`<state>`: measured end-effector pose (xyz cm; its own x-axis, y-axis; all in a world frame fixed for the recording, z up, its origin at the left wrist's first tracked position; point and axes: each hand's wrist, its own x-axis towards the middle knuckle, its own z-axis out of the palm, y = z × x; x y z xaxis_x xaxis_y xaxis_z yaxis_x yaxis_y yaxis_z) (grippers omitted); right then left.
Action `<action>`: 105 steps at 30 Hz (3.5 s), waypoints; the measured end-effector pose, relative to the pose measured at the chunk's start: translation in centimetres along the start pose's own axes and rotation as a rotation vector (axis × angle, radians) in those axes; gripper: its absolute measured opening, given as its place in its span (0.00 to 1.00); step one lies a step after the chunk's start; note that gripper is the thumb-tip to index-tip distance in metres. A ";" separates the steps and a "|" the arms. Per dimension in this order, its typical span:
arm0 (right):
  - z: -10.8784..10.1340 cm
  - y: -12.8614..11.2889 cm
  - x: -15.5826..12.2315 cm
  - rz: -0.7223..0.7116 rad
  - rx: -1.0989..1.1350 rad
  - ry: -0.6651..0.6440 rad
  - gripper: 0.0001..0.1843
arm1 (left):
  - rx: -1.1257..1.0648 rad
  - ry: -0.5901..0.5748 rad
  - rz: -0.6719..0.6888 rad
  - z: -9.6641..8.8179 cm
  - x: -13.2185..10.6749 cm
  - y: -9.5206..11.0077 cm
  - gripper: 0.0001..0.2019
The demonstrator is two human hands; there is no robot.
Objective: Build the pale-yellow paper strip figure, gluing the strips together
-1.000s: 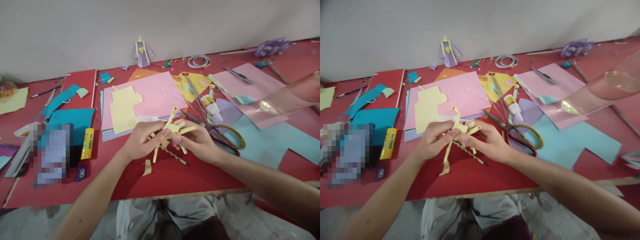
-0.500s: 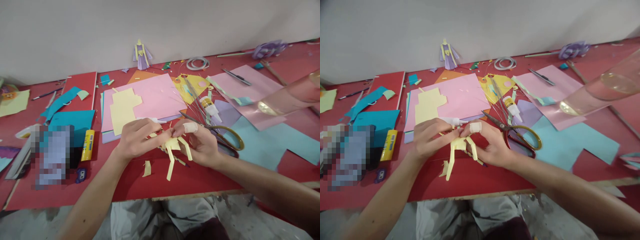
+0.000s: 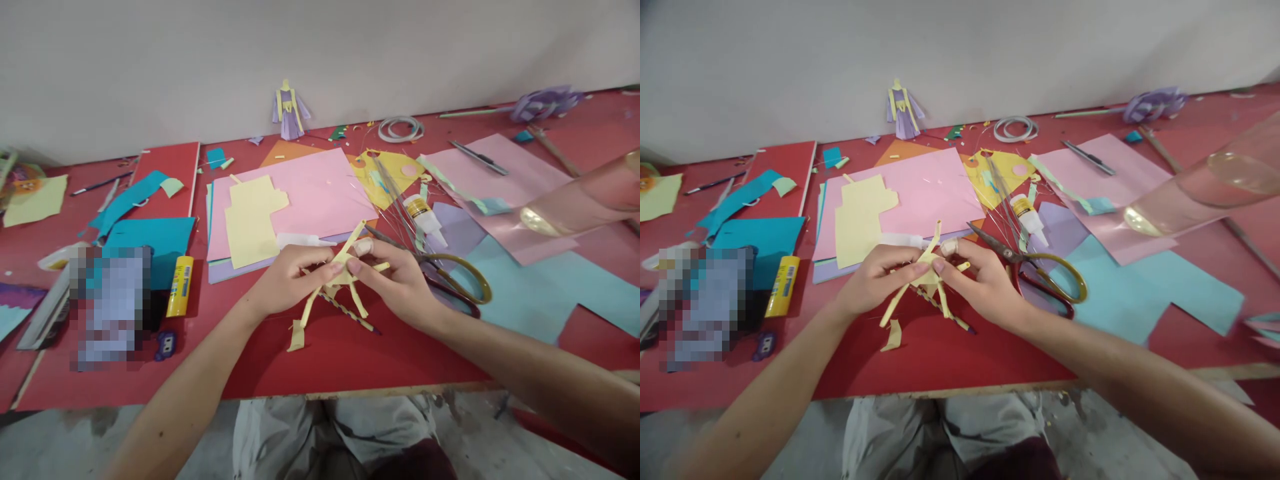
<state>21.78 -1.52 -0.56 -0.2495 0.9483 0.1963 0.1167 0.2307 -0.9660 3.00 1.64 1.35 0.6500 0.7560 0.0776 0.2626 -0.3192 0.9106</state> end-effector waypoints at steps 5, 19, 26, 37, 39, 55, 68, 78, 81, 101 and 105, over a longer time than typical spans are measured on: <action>0.0 -0.1 0.4 0.090 0.062 -0.034 0.05 | -0.217 -0.040 -0.172 0.1 0.1 -0.2 0.18; -0.1 0.6 0.7 0.107 -0.049 -0.144 0.07 | 0.143 -0.118 -0.128 -0.7 0.1 -0.1 0.16; -0.2 0.3 0.8 0.102 -0.044 -0.125 0.08 | 0.273 -0.051 0.050 -0.4 -0.1 -0.1 0.15; -0.2 0.4 0.9 0.107 -0.003 -0.114 0.05 | 0.218 -0.069 -0.001 -0.4 0.0 -0.2 0.14; -0.3 0.4 0.9 0.103 -0.029 -0.148 0.06 | 0.198 -0.104 -0.042 -0.6 0.0 -0.3 0.16; -0.1 0.3 0.9 0.124 0.023 -0.154 0.07 | 0.270 -0.026 0.078 -0.2 0.1 -0.1 0.12; -0.1 0.0 1.1 0.328 0.347 -0.065 0.08 | 0.173 -0.063 0.018 -0.5 -0.1 0.4 0.15; -0.6 -0.1 1.1 0.227 0.148 0.194 0.13 | 0.088 -0.176 -0.114 -1.8 0.2 0.1 0.17; -0.8 -0.2 1.2 0.214 0.058 0.230 0.12 | 0.064 -0.186 -0.108 -2.0 0.2 0.1 0.18; -1.4 1.3 3.3 -0.357 -0.842 -0.101 0.16 | -0.297 -0.487 -0.161 -3.0 0.2 -0.6 0.17; 0.9 2.3 5.1 -0.323 -0.970 -0.250 0.16 | -0.375 -0.532 -0.185 -1.5 0.7 -0.2 0.16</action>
<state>19.96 3.62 -1.97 -0.5845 0.7640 0.2732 0.7011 0.6451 -0.3039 2.36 3.05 1.84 0.9059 0.3644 -0.2158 0.2002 0.0807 0.9764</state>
